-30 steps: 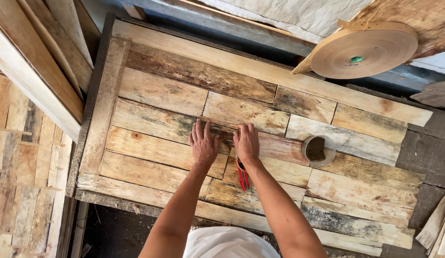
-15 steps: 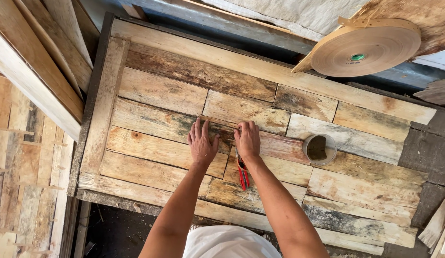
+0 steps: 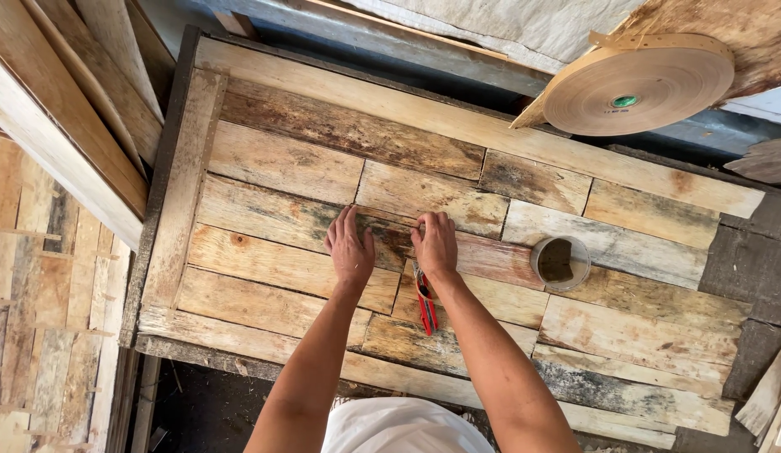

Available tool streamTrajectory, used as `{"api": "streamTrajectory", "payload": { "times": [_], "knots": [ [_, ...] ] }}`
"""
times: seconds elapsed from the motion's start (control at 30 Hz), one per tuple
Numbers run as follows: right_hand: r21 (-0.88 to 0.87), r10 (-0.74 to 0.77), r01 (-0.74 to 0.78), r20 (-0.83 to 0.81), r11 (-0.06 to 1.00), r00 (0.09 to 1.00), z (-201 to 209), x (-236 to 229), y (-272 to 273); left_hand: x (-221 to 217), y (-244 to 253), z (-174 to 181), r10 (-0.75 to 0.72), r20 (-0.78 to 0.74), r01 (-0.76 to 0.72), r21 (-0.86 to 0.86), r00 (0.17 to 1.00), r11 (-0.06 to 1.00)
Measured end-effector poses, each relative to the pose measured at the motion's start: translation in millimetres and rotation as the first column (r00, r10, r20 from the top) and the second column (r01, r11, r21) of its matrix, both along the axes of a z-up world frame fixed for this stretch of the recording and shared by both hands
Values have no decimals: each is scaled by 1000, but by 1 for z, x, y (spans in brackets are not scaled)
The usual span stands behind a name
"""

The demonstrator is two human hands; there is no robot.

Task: Assembling small wooden slats into a larger panel using glue and tape.

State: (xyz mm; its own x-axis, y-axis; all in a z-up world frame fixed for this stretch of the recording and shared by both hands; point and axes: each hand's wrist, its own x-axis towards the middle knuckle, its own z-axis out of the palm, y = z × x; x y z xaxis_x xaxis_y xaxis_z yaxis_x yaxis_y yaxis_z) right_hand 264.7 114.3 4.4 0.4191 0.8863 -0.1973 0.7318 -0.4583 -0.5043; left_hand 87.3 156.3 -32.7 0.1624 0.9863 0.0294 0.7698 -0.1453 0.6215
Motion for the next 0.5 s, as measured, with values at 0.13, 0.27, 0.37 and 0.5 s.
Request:
{"api": "streamTrajectory", "payload": {
  "times": [0.13,0.27,0.37,0.5],
  "knots": [
    [19,-5,4,2,1000,1000,-2,0,-1,4,10,9,67,60,-63,-64,996,996],
    [21,-18,18,-11,1000,1000,-1,-1,-1,6,25,1,200,140,-174,-178,970,969],
    [10,-29,29,-25,1000,999,-1,0,0,6,33,-6,339,286,-235,-342,896,910],
    [88,-31,35,-47,996,998,0,2,-2,-8,40,-33,532,641,-179,-532,553,828]
  ]
}}
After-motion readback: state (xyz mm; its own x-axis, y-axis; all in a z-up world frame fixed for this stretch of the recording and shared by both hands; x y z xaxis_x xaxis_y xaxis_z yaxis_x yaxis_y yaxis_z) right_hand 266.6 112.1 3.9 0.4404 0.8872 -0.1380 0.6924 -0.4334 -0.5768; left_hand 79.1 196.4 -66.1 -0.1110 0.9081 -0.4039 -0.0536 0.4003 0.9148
